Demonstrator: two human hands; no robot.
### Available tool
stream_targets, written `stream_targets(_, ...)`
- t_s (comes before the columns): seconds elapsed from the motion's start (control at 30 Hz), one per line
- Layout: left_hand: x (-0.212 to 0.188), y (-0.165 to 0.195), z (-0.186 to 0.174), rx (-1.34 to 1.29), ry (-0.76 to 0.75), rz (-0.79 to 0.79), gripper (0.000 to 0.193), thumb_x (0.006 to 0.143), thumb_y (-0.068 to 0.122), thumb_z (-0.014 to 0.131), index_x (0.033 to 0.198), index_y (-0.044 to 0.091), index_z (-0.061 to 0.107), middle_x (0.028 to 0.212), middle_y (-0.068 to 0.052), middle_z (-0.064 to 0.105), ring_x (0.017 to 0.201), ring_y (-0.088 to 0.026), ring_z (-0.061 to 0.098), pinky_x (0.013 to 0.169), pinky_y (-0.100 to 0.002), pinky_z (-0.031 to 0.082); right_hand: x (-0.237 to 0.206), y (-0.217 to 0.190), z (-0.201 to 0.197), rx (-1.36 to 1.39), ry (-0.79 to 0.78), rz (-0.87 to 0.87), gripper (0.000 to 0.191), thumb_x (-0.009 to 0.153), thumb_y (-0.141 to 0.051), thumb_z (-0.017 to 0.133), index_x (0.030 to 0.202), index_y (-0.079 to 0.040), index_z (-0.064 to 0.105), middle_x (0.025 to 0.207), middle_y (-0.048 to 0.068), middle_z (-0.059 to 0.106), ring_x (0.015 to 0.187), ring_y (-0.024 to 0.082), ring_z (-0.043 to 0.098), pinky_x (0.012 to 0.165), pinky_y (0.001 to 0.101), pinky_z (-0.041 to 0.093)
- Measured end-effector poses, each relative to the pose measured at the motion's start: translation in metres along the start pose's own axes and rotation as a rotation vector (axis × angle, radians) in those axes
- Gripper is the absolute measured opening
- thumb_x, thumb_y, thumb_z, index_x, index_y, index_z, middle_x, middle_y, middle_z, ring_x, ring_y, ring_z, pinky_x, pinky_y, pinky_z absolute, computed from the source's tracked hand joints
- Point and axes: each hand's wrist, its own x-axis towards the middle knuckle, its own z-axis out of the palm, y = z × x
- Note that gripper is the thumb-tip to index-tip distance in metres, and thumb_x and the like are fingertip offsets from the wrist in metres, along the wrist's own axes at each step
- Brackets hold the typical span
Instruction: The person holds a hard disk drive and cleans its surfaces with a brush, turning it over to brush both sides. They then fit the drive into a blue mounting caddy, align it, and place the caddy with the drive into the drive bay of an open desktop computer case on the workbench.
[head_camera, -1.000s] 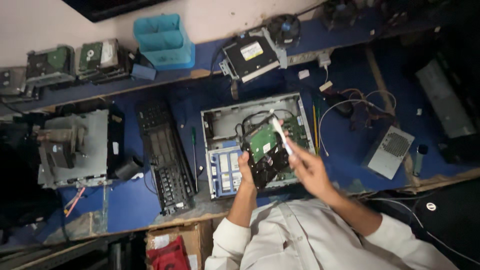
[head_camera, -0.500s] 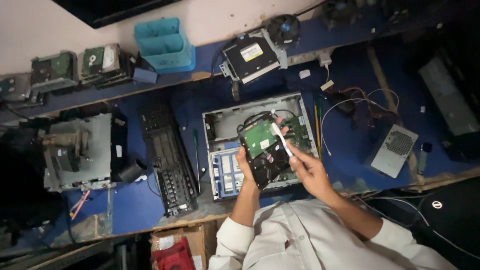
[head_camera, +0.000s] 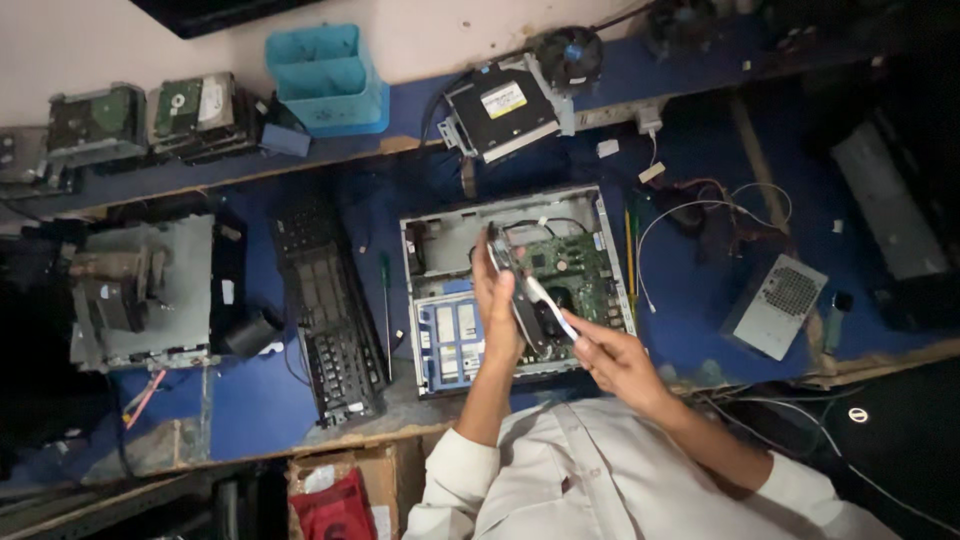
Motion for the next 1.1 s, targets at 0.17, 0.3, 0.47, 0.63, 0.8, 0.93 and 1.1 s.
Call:
stream_targets(0.17, 0.006, -0.001, 0.002, 0.169, 0.035, 0.099, 0.096, 0.093, 0.045, 0.074, 0.163, 0.0, 0.025, 0.168, -0.017, 0.031, 0.156, -0.028, 0.031, 0.127, -0.039, 0.022, -0.003, -0.034, 0.014, -0.611, 0.142, -0.499, 0.04, 0.101, -0.01, 0.059, 0.142, -0.007, 0.061, 0.098, 0.005, 0.071, 0.074, 0.01, 0.057, 0.068, 0.0254, 0.05)
stream_targets(0.3, 0.0, 0.0, 0.001, 0.223, -0.058, 0.138, 0.102, 0.09, 0.046, 0.077, 0.164, -0.002, 0.025, 0.167, -0.02, 0.033, 0.155, -0.032, 0.032, 0.13, -0.041, 0.022, 0.001, -0.056, 0.019, -0.681, 0.185, -0.525, 0.038, 0.103, -0.01, 0.06, 0.141, -0.006, 0.063, 0.096, 0.009, 0.071, 0.074, 0.012, 0.059, 0.071, 0.0265, 0.05)
stream_targets(0.47, 0.0, 0.004, 0.001, 0.217, -0.077, 0.092, 0.112, 0.084, 0.049, 0.081, 0.165, 0.0, 0.021, 0.158, -0.023, 0.037, 0.144, -0.033, 0.041, 0.123, -0.043, 0.031, -0.006, -0.067, 0.027, -0.76, 0.167, -0.59, 0.037, 0.101, -0.009, 0.06, 0.139, -0.005, 0.063, 0.093, 0.011, 0.066, 0.074, 0.015, 0.058, 0.07, 0.0275, 0.049)
stream_targets(0.63, 0.002, -0.001, 0.006, 0.175, -0.034, 0.121, 0.102, 0.091, 0.058, 0.07, 0.164, 0.002, 0.026, 0.166, -0.014, 0.034, 0.149, -0.028, 0.038, 0.121, -0.039, 0.033, -0.01, -0.075, 0.035, -0.813, 0.171, -0.553, 0.038, 0.102, -0.007, 0.059, 0.14, -0.006, 0.063, 0.078, 0.009, 0.053, 0.065, 0.017, 0.049, 0.062, 0.0293, 0.045)
stream_targets(0.8, 0.006, -0.008, 0.002, 0.008, 0.199, -0.105, 0.091, 0.091, 0.053, 0.064, 0.164, 0.013, 0.029, 0.146, -0.016, 0.046, 0.112, -0.025, 0.049, 0.085, -0.037, 0.044, -0.023, -0.076, 0.045, -0.849, 0.094, -0.495, 0.042, 0.1, -0.008, 0.059, 0.142, -0.01, 0.061, 0.074, 0.009, 0.049, 0.061, 0.018, 0.047, 0.059, 0.0293, 0.045)
stream_targets(0.93, 0.015, -0.012, 0.0, 0.025, 0.206, 0.009, 0.083, 0.099, 0.049, 0.067, 0.166, 0.018, 0.029, 0.157, -0.009, 0.043, 0.129, -0.016, 0.05, 0.103, -0.028, 0.045, -0.023, -0.076, 0.045, -0.91, 0.155, -0.478, 0.043, 0.1, -0.007, 0.059, 0.143, -0.012, 0.061, 0.074, 0.012, 0.049, 0.059, 0.021, 0.045, 0.056, 0.0317, 0.044)
stream_targets(1.1, 0.024, -0.005, -0.009, -0.075, 0.36, -0.074, 0.087, 0.09, 0.05, 0.066, 0.161, 0.024, 0.024, 0.14, -0.006, 0.045, 0.11, -0.018, 0.053, 0.078, -0.035, 0.051, -0.028, -0.067, 0.041, -0.931, 0.096, -0.65, 0.044, 0.099, -0.005, 0.06, 0.143, -0.012, 0.06, 0.079, 0.012, 0.05, 0.063, 0.022, 0.048, 0.059, 0.0319, 0.046)
